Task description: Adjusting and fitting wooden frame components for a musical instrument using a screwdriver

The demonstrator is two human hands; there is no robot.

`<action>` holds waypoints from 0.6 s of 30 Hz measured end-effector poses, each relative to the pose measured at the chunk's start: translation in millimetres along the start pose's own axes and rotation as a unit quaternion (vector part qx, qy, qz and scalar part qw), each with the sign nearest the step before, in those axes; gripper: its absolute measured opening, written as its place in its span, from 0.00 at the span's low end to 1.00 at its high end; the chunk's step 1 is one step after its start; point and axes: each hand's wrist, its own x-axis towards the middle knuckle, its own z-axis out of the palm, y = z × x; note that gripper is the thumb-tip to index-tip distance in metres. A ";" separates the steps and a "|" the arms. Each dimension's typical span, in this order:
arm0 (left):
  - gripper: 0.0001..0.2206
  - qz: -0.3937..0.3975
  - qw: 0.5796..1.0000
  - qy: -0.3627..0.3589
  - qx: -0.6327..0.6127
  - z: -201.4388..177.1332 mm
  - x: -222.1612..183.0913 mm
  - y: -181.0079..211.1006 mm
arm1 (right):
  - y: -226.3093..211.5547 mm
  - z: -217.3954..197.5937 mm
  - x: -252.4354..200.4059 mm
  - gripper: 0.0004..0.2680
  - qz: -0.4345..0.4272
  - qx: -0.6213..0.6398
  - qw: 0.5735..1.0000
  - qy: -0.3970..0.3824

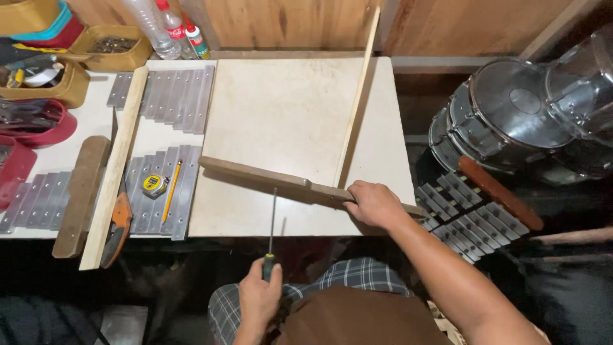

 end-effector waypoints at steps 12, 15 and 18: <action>0.20 0.024 0.999 0.048 -0.001 2.2 3.9 -8.6 | 58.5 40.8 -0.6 0.15 -0.148 -0.095 0.937 0.301; 0.19 0.023 0.999 0.049 -0.002 4.2 1.0 -9.1 | 64.6 37.4 -1.5 0.15 -0.156 -0.138 0.926 0.314; 0.19 0.025 0.999 0.040 0.003 5.4 -0.2 -9.1 | 69.7 34.9 -1.5 0.17 -0.155 -0.152 0.924 0.314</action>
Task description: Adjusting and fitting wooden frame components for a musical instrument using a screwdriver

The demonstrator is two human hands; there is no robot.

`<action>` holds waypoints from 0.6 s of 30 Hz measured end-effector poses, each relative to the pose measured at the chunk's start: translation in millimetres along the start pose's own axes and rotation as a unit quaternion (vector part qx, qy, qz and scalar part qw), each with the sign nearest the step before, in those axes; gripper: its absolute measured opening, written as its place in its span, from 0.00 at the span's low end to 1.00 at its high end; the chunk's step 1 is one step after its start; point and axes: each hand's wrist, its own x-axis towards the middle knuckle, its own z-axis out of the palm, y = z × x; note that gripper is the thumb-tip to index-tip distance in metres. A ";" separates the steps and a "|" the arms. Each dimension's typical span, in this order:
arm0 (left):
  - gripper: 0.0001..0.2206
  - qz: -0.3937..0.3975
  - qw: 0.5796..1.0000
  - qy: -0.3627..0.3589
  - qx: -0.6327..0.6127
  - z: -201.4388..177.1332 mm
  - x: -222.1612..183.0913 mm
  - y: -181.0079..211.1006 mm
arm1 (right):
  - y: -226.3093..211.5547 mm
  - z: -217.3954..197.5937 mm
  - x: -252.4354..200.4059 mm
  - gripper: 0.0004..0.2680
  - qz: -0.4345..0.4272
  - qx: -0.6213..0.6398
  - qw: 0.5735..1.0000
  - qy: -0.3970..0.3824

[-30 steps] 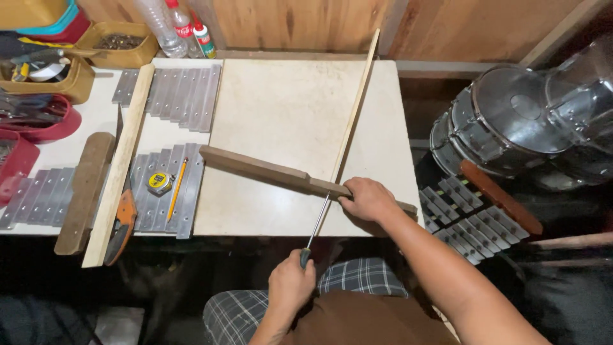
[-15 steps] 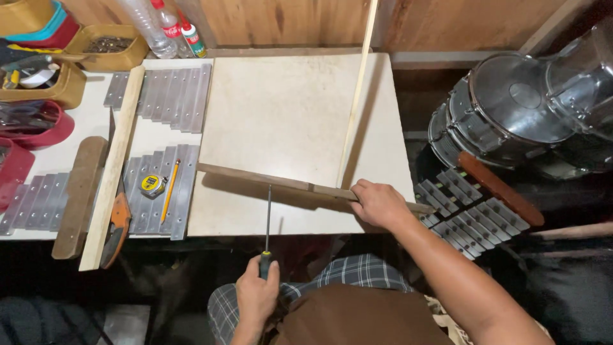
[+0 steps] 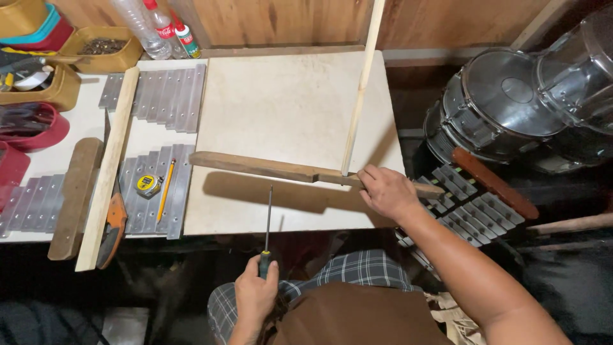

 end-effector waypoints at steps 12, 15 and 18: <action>0.21 -0.026 0.998 -0.053 0.014 -9.2 -7.1 -9.1 | -53.9 -59.3 32.7 0.13 0.102 0.127 0.930 -0.328; 0.21 -0.004 1.000 -0.018 -0.001 -6.2 -7.0 -23.5 | -56.4 -38.0 30.8 0.13 0.105 0.141 0.928 -0.327; 0.20 -0.009 1.000 -0.017 0.005 -9.6 -6.0 -28.0 | -55.4 -25.2 31.1 0.13 0.119 0.148 0.930 -0.314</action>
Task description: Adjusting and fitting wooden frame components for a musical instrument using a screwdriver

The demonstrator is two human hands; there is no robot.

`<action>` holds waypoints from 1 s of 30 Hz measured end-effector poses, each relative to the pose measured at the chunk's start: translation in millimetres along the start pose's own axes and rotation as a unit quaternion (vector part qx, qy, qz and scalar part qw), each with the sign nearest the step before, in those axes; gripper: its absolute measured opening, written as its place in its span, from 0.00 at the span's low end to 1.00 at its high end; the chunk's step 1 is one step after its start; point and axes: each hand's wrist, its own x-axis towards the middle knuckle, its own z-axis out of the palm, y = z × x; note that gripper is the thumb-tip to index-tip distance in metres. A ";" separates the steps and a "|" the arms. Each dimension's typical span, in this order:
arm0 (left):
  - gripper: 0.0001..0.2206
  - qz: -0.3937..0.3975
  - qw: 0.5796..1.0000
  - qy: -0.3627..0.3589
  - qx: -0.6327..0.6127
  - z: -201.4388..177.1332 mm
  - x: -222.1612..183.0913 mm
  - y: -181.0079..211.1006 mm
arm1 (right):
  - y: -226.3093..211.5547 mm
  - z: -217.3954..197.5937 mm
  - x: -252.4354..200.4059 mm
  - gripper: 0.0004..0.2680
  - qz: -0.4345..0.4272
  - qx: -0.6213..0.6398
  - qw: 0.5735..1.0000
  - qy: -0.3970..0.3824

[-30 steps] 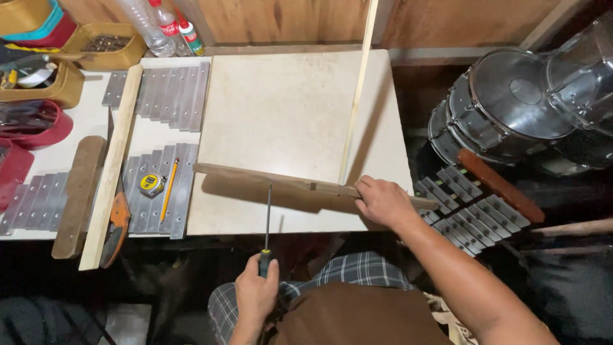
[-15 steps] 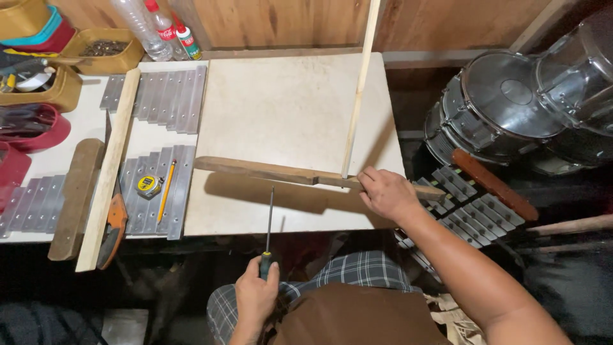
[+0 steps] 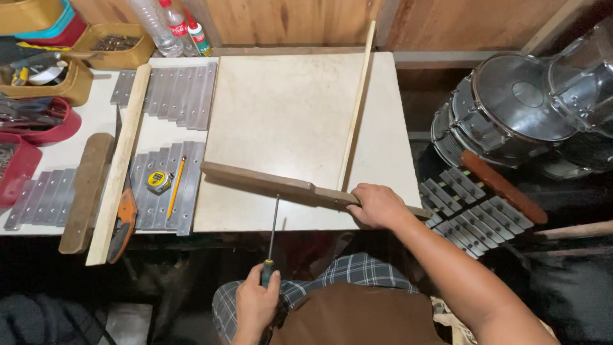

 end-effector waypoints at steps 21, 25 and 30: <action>0.23 0.107 0.981 -0.126 -0.097 6.2 4.8 49.0 | -0.8 3.7 36.1 0.13 -0.002 0.006 0.998 0.055; 0.23 0.056 0.978 -0.179 -0.086 -0.1 -3.5 60.2 | -6.3 -1.2 32.5 0.13 0.013 0.017 0.999 0.030; 0.24 0.034 0.981 -0.179 -0.064 4.0 -1.4 60.7 | -7.6 5.2 36.5 0.13 0.008 0.015 0.998 0.052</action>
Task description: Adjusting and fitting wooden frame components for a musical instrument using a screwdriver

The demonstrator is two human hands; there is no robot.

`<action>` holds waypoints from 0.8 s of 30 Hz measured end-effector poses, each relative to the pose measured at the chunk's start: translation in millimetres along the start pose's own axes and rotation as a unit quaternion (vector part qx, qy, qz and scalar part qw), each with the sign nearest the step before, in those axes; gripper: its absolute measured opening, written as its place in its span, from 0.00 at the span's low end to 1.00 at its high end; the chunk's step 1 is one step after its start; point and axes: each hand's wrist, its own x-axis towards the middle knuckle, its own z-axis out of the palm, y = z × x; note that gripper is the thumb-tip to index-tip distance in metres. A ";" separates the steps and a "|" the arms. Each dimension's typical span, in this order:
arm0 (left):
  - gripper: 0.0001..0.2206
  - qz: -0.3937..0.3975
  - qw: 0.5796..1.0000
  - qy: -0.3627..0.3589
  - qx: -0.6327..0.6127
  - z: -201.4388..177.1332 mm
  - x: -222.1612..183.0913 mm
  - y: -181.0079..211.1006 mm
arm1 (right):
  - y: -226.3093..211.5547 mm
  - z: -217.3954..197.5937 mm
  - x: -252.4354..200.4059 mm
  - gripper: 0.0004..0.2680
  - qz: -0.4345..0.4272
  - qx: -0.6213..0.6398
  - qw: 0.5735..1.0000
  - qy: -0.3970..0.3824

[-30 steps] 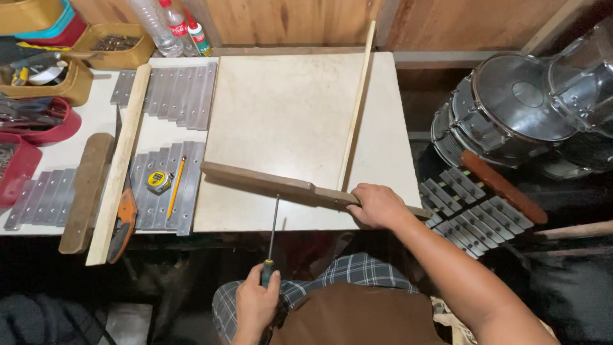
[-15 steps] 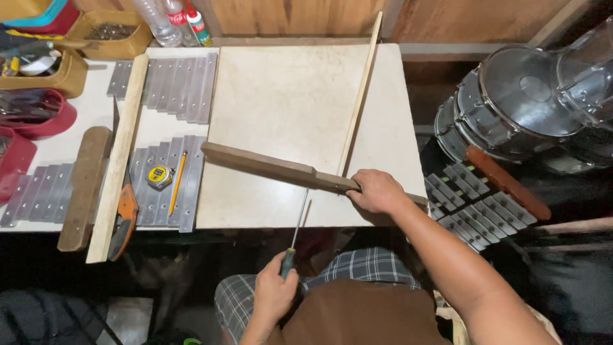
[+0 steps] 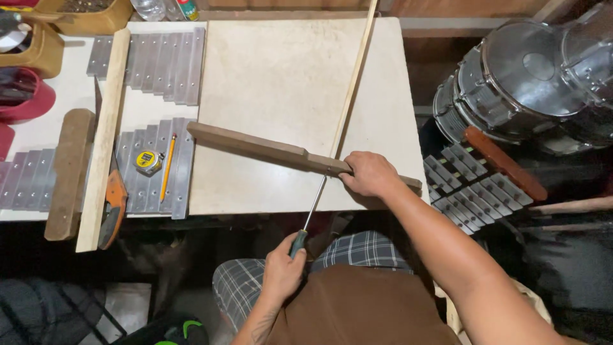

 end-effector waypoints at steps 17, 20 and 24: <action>0.23 -0.001 1.000 0.018 -0.020 4.7 11.8 5.7 | -1.8 -4.2 4.8 0.13 0.012 -0.004 1.000 0.008; 0.22 -0.027 0.999 0.007 -0.031 5.2 13.6 4.8 | 0.2 -1.2 6.2 0.13 0.010 -0.006 1.000 0.008; 0.16 -0.081 0.910 -0.008 -0.408 24.2 25.8 -16.4 | -8.9 -15.7 1.0 0.13 0.039 0.018 0.999 -0.031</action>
